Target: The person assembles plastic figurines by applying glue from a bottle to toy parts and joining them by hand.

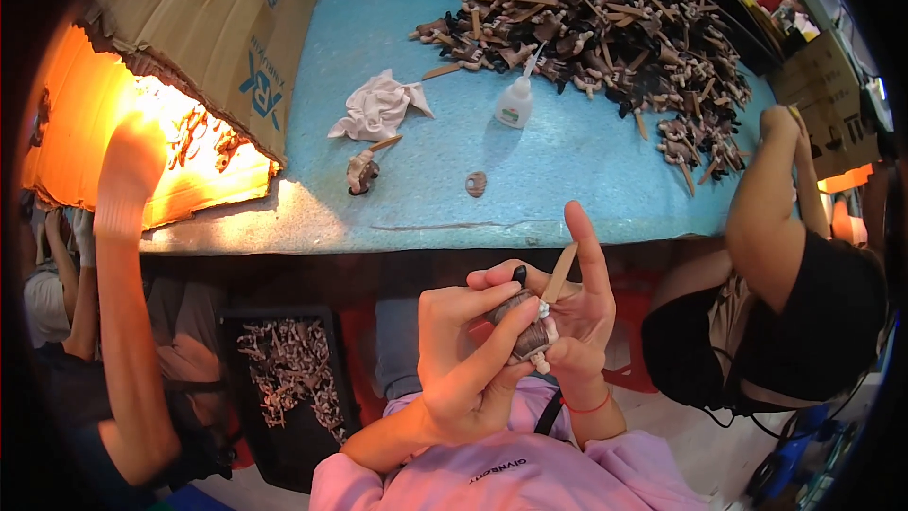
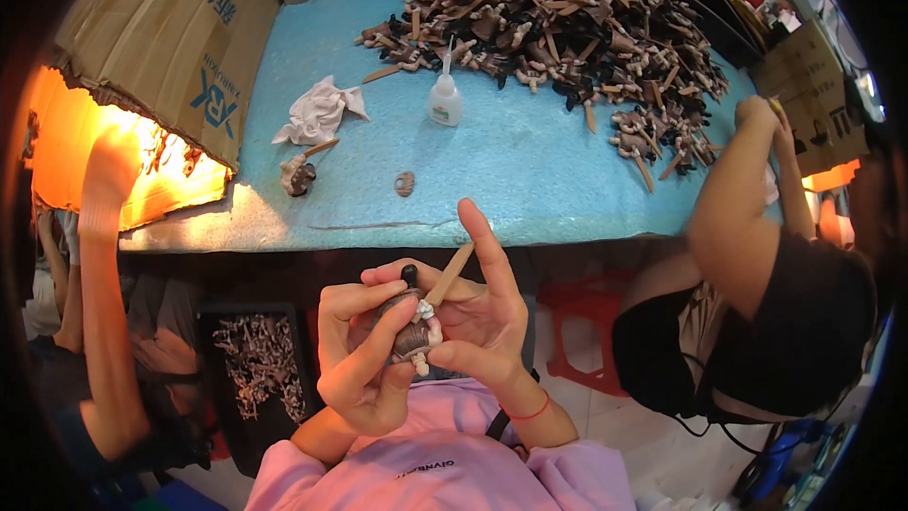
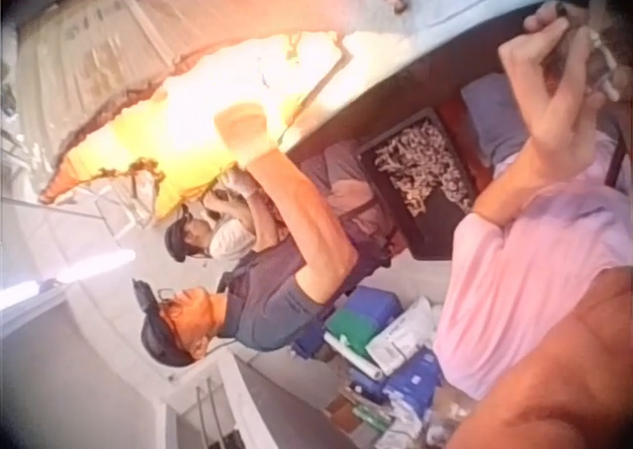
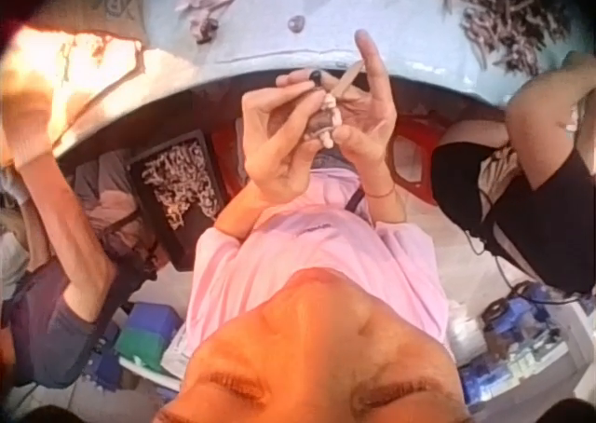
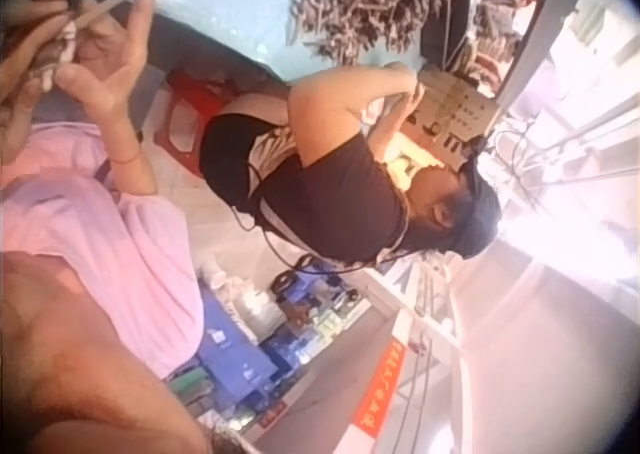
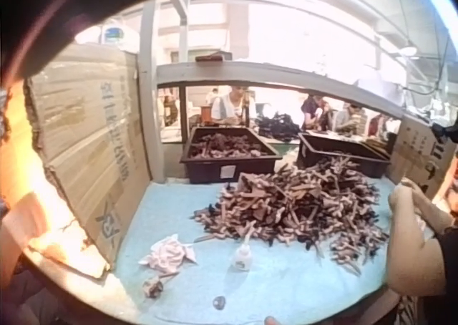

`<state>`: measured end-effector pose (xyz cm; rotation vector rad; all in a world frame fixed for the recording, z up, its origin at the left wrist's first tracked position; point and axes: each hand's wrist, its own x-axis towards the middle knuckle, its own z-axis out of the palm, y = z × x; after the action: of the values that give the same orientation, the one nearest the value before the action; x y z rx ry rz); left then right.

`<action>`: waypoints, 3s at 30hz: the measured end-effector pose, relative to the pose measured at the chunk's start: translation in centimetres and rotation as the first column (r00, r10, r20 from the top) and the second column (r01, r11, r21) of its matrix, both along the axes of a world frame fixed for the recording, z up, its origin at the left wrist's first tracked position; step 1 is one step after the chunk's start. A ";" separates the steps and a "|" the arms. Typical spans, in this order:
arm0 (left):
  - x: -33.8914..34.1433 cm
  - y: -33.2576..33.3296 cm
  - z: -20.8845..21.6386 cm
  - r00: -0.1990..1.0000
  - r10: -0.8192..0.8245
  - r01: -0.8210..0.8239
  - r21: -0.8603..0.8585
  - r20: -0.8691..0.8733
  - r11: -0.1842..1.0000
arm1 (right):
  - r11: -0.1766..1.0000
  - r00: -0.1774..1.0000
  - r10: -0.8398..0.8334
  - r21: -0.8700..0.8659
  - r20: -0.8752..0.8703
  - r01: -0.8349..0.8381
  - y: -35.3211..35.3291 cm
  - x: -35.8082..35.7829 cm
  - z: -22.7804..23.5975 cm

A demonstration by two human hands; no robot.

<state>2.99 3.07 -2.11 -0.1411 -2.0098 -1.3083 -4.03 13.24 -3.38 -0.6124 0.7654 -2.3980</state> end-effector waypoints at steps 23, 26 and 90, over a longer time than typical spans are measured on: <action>-0.6 -1.0 -0.9 0.662 -0.582 0.287 0.877 -0.473 -0.386 | 0.797 0.909 -0.255 0.462 -0.330 0.391 1.6 -0.4 2.5; -0.5 -1.2 -1.3 0.663 -0.590 0.255 0.880 -0.461 -0.400 | 0.678 0.693 -0.136 0.443 -0.708 0.586 1.9 -1.3 2.8; 1.1 -3.5 -4.2 0.751 -0.654 0.095 0.965 0.091 0.244 | 0.218 -0.209 0.735 -0.067 -0.645 0.974 -3.2 -25.3 5.4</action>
<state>4.05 -0.41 -6.30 0.2960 -1.1919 -2.9347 -29.29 10.05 1.99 -1.8083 3.1028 0.1679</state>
